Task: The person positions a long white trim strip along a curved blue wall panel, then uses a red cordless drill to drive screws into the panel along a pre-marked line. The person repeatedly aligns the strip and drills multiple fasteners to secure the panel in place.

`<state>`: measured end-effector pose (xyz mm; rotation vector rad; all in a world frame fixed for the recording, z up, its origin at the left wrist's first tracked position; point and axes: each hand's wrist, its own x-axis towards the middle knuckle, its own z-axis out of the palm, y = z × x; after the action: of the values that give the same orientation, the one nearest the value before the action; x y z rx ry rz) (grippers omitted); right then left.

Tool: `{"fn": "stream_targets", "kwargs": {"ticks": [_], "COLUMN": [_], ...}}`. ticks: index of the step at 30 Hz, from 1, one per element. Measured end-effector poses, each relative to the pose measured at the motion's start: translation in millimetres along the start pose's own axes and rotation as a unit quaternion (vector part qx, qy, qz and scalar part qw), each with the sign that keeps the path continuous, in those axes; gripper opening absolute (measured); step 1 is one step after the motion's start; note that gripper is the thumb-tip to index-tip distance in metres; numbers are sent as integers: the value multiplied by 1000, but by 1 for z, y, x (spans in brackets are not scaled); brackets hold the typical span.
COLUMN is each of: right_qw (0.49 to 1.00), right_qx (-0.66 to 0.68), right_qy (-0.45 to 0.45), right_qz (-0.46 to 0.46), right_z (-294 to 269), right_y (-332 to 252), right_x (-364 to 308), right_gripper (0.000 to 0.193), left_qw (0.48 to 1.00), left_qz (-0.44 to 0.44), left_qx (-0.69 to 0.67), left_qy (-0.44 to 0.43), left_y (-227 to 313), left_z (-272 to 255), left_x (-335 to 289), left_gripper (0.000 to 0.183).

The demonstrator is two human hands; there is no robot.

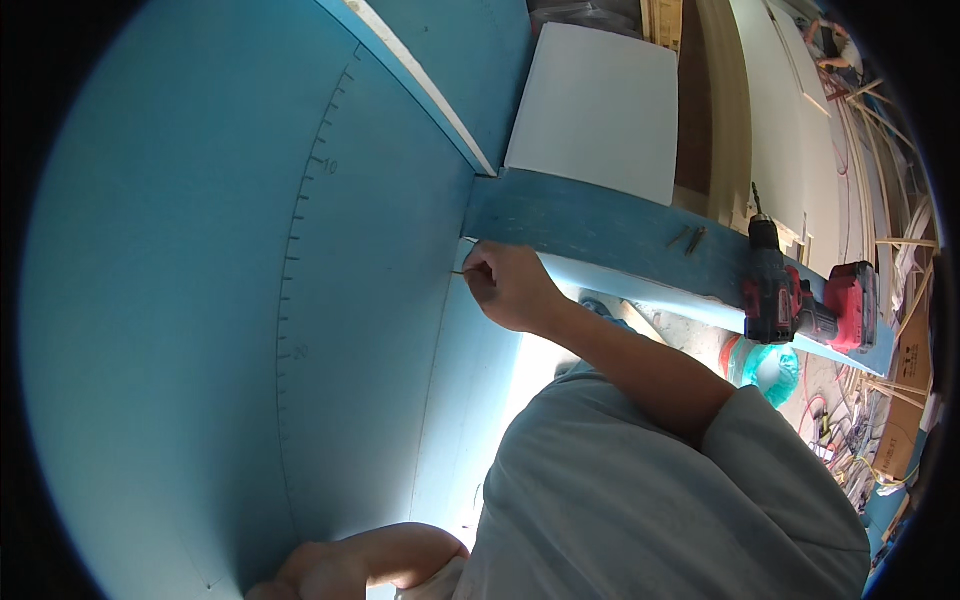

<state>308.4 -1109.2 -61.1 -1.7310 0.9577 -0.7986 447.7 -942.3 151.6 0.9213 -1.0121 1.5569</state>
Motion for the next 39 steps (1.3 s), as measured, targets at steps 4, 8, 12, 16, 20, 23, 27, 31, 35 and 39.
{"fn": "stream_targets", "kwargs": {"ticks": [4,8,12,16,20,23,27,31,35,39], "right_qw": [999,999,996,986,997,995,981,943,914,883], "right_qx": [-6,5,50,138,64,-46,-53,73,97,120], "right_qy": [-12,-26,-51,-77,-27,-11,67,77,17,-14], "right_qz": [32,44,60,60,-27,-82,-172,-315,-393,-454], "right_z": [-3,-2,-7,-7,-1,-9,-22,-23,-3,19], "right_y": [-3,-3,-2,7,28,33,-12,-79,-151,-191], "right_x": [1,4,4,-1,-8,-15,-27,-18,-14,-21], "right_gripper": [10,11,14,19,22,24,14,13,17,21], "left_qw": [1000,1000,999,1000,1000,999,995,987,989,979], "left_qz": [-7,-18,-43,-26,14,0,35,-2,-17,-12], "left_qx": [-4,-21,-4,-3,-3,29,26,-57,2,-12], "left_qy": [12,7,30,2,-4,-30,-89,-151,-147,-205], "left_y": [2,4,1,6,-3,-3,2,0,0,4], "left_z": [3,2,0,-3,-15,-22,-22,-24,-30,-31], "left_x": [-3,-1,-3,-2,-9,-11,0,-5,-10,17], "left_gripper": [22,22,24,25,20,16,19,27,28,20]}}
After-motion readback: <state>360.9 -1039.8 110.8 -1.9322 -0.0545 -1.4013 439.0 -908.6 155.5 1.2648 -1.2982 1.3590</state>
